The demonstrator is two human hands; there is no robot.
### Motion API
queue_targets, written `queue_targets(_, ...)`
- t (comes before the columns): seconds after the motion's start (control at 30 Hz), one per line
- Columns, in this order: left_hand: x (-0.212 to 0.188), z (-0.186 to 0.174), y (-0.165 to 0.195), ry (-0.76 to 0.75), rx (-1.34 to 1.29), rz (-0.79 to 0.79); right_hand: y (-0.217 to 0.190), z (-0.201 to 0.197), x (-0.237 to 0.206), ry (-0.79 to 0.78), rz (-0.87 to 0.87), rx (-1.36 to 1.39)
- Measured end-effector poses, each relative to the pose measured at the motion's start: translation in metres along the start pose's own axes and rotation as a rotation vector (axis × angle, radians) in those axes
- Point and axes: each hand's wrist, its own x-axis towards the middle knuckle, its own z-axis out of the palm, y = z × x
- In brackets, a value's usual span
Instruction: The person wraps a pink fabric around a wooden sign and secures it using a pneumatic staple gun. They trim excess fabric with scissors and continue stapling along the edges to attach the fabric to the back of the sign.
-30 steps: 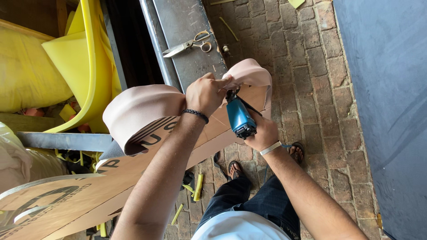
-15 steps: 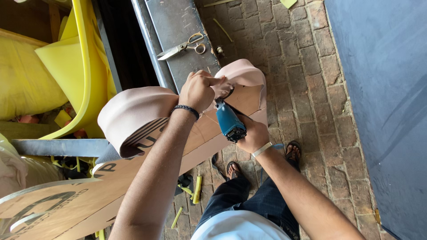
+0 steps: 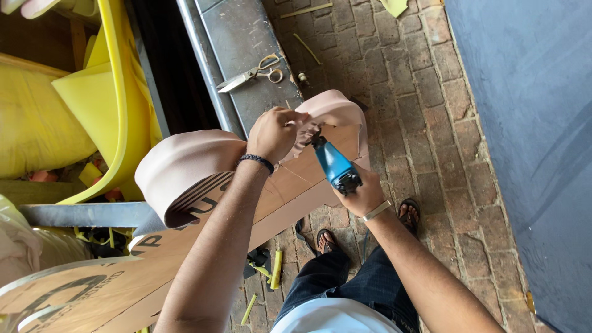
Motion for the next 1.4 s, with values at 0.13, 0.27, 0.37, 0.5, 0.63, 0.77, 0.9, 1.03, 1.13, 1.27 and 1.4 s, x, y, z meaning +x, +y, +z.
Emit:
queue_targets(0.13,0.013,0.03,0.031,0.162,0.006,0.213,0.006,-0.013,-0.02,0.045,0.281,0.175)
queue_targets(0.27,0.05,0.069,0.07,-0.008,0.215,0.352,0.008,-0.033,-0.033,0.256,0.475,0.674)
queue_targets(0.37,0.081,0.084,0.092,-0.342,0.424,0.112,0.018,-0.051,-0.038,0.309,0.745,1.043)
queue_targets(0.5,0.11,0.099,0.117,-0.797,0.662,-0.142,0.042,-0.063,-0.044,0.402,1.023,1.353)
queue_targets(0.63,0.11,0.105,0.126,-0.786,0.648,-0.068,0.054,-0.061,-0.042,0.376,1.042,1.368)
queue_targets(0.77,0.11,0.106,0.131,-0.866,0.675,-0.118,0.054,-0.044,-0.022,0.379,0.936,1.327)
queue_targets(0.9,0.118,0.11,0.126,-0.948,0.667,-0.033,0.05,-0.03,-0.006,0.335,0.912,1.308)
queue_targets(1.03,0.122,0.116,0.113,-0.9,0.691,0.025,0.038,-0.026,-0.011,0.3,0.864,1.229)
queue_targets(1.13,0.117,0.11,0.105,-0.856,0.777,0.11,0.028,-0.024,-0.011,0.325,0.751,1.168)
queue_targets(1.27,0.089,0.077,0.085,-0.666,0.651,0.162,0.023,-0.02,0.001,0.322,0.727,1.085)
queue_targets(1.4,0.064,0.053,0.06,-0.483,0.41,0.1,0.02,-0.024,0.001,0.281,0.694,1.033)
